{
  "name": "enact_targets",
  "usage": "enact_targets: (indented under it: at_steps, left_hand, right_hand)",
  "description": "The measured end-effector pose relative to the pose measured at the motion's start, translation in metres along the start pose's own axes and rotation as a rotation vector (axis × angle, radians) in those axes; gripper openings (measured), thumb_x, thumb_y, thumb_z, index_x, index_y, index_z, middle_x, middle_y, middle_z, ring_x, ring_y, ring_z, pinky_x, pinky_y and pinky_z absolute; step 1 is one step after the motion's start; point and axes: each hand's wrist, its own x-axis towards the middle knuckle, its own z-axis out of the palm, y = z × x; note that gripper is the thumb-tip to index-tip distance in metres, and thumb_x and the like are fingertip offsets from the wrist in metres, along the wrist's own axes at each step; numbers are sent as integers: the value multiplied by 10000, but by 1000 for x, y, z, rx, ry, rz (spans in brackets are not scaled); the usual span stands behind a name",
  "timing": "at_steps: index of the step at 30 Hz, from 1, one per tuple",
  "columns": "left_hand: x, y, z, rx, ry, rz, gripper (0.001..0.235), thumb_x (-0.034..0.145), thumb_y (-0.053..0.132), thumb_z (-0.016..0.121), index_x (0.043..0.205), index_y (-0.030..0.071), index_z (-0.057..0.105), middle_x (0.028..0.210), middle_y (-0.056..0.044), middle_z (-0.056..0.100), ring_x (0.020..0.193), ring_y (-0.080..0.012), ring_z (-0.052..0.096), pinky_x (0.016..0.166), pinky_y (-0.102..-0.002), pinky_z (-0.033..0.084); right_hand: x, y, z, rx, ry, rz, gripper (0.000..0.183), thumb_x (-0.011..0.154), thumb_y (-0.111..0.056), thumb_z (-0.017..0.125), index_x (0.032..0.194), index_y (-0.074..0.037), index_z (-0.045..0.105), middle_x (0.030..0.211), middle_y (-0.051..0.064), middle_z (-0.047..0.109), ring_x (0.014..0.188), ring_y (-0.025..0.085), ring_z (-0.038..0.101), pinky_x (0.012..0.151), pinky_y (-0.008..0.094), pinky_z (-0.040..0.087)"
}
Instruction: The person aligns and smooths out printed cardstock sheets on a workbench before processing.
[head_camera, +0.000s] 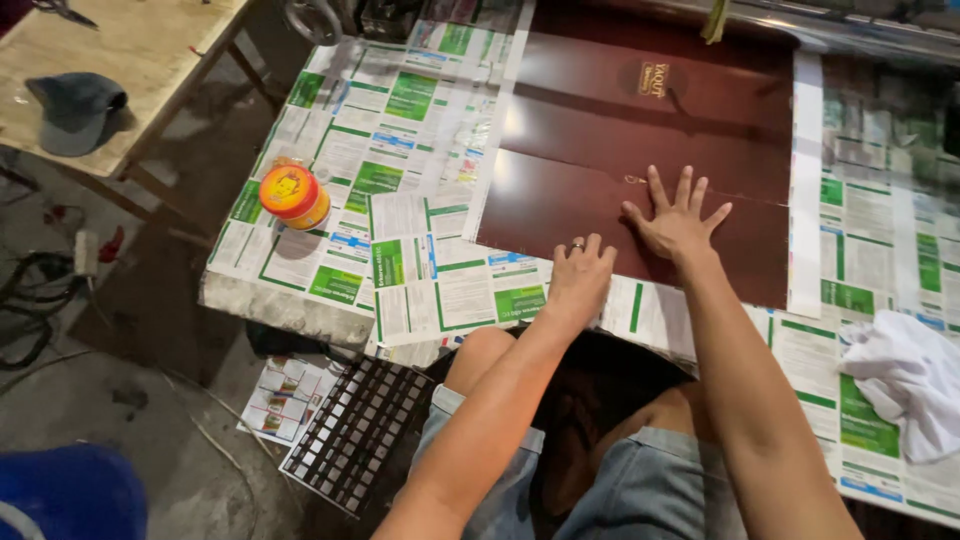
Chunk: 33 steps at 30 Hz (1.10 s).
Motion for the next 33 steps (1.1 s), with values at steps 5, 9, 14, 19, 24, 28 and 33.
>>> enact_targets:
  at_steps: [5, 9, 14, 19, 24, 28, 33]
  left_hand:
    - [7, -7, -12, -3, 144, 45, 428, 712, 227, 806, 1099, 127, 652, 1291, -127, 618, 1214, -316, 605, 971, -553, 454]
    - [14, -13, -7, -44, 122, 90, 545, 662, 322, 842, 1129, 128, 639, 1303, -109, 628, 1257, -317, 581, 1011, -592, 415]
    - [14, -18, 5, -45, 78, 146, 565, 723, 335, 832, 1206, 119, 635, 1251, -89, 652, 1242, -301, 593, 1021, -538, 440]
    - [3, -15, 13, 14, 115, 198, 456, 763, 324, 814, 1141, 129, 650, 1192, -104, 674, 1183, -318, 635, 983, -508, 465]
    - [-19, -11, 24, 154, 185, 245, 192, 942, 253, 635, 1094, 137, 641, 1285, -173, 681, 1196, -352, 661, 951, -511, 473]
    - [-24, -11, 18, 128, 130, 228, 215, 960, 187, 558, 1152, 135, 643, 1298, -178, 679, 1223, -365, 649, 934, -514, 473]
    - [-28, 1, -13, 141, 246, 213, 261, 917, 195, 563, 1159, 149, 647, 1295, -135, 672, 1222, -340, 642, 1024, -539, 450]
  right_hand:
    - [15, -3, -4, 21, -1, 2, 979, 827, -868, 340, 1636, -423, 17, 1724, 122, -143, 1579, 384, -136, 1134, 792, -81]
    - [-1, -6, -4, 60, 19, 13, 1001, 825, -853, 374, 1639, -410, -3, 1711, 142, -156, 1573, 379, -146, 1133, 788, -82]
    - [-32, 3, 19, 13, 48, -28, 956, 875, -813, 383, 1644, -389, 6, 1717, 144, -142, 1577, 388, -129, 1134, 795, -62]
    - [-67, 14, 16, -22, 24, -122, 906, 895, -781, 415, 1648, -410, 74, 1736, 150, -81, 1592, 403, -61, 1160, 783, 10]
    - [-99, 16, 6, -85, -121, -153, 1100, 724, -838, 590, 1626, -414, 126, 1716, 161, -31, 1574, 393, 0, 1151, 745, 116]
    - [-130, 20, -2, 50, -71, -233, 1037, 755, -825, 637, 1617, -410, 237, 1722, 181, 35, 1591, 406, 16, 1189, 729, 117]
    - [-142, 37, -2, -45, 110, -298, 688, 804, -434, 792, 1448, -344, 568, 1540, 94, 516, 1450, 313, 440, 1155, 688, 260]
